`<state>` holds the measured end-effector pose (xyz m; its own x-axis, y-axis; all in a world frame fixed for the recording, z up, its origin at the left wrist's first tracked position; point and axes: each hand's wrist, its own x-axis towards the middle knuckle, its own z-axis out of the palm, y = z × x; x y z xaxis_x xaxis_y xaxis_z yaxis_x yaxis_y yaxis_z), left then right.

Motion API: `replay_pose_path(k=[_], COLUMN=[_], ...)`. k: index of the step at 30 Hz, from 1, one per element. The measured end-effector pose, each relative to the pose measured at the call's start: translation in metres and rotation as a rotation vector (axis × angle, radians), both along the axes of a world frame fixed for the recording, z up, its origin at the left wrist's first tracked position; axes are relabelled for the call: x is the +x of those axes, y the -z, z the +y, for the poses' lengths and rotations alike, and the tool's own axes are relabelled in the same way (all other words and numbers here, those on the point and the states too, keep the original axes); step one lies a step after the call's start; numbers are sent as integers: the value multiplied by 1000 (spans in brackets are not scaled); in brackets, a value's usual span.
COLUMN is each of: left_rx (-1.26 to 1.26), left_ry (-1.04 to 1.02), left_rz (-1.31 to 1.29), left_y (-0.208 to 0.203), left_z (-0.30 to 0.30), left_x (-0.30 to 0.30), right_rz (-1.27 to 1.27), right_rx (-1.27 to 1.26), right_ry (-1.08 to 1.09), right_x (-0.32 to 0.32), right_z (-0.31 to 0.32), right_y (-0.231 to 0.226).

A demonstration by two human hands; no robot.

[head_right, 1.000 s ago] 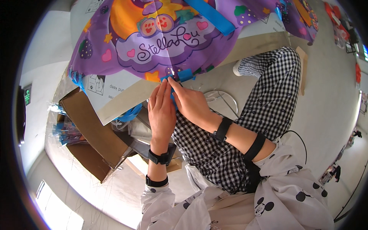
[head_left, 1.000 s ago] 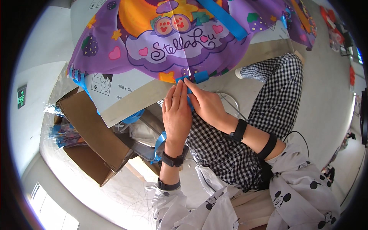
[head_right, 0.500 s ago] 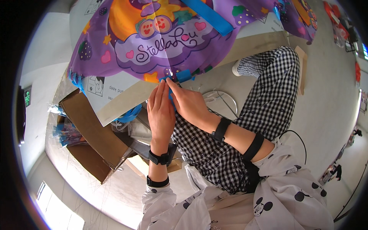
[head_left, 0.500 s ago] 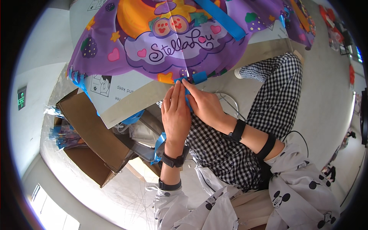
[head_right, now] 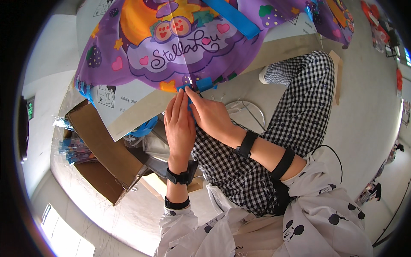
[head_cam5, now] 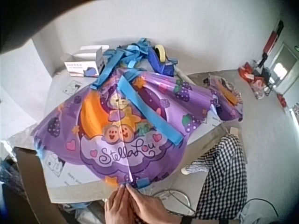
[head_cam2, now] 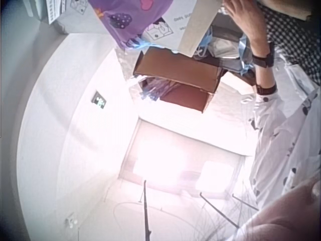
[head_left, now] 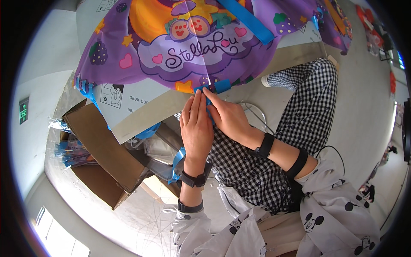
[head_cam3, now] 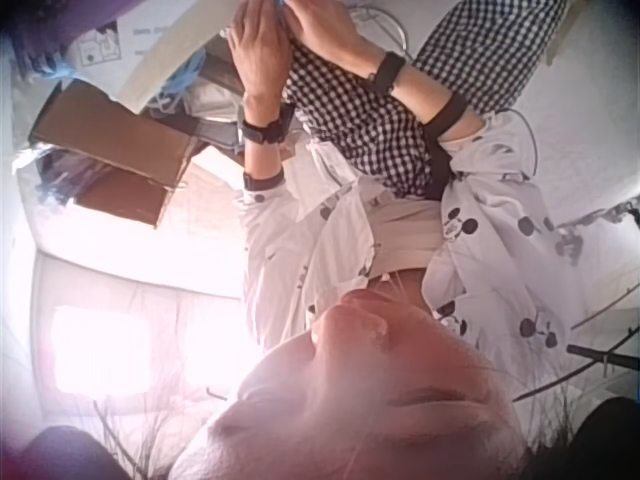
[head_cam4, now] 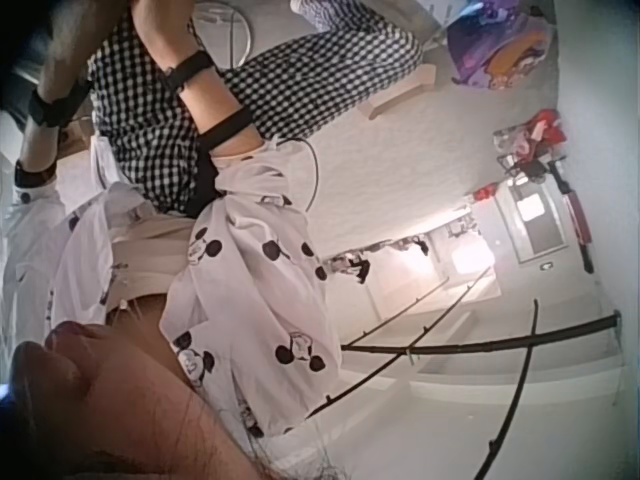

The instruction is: Assembling or decorating a kite by attaching blue ribbons using a tape dispenser.

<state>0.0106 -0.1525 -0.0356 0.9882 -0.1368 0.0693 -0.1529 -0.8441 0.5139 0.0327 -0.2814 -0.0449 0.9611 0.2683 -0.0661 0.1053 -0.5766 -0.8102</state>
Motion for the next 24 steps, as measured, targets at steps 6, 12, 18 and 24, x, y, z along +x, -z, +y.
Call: replay_pose_path(k=[6, 12, 18, 24], left_rx=[12, 16, 33, 32], left_ry=[0, 0, 1, -1], left_rz=[8, -2, -1, 9], left_y=[1, 1, 1, 2], left_z=[0, 0, -1, -1], left_x=[0, 0, 0, 0], right_rz=[-51, -36, -41, -20], right_rx=[28, 24, 12, -12], right_ry=[14, 16, 16, 11], right_x=[0, 1, 0, 1], right_z=[1, 2, 1, 1], right_y=[2, 1, 2, 0])
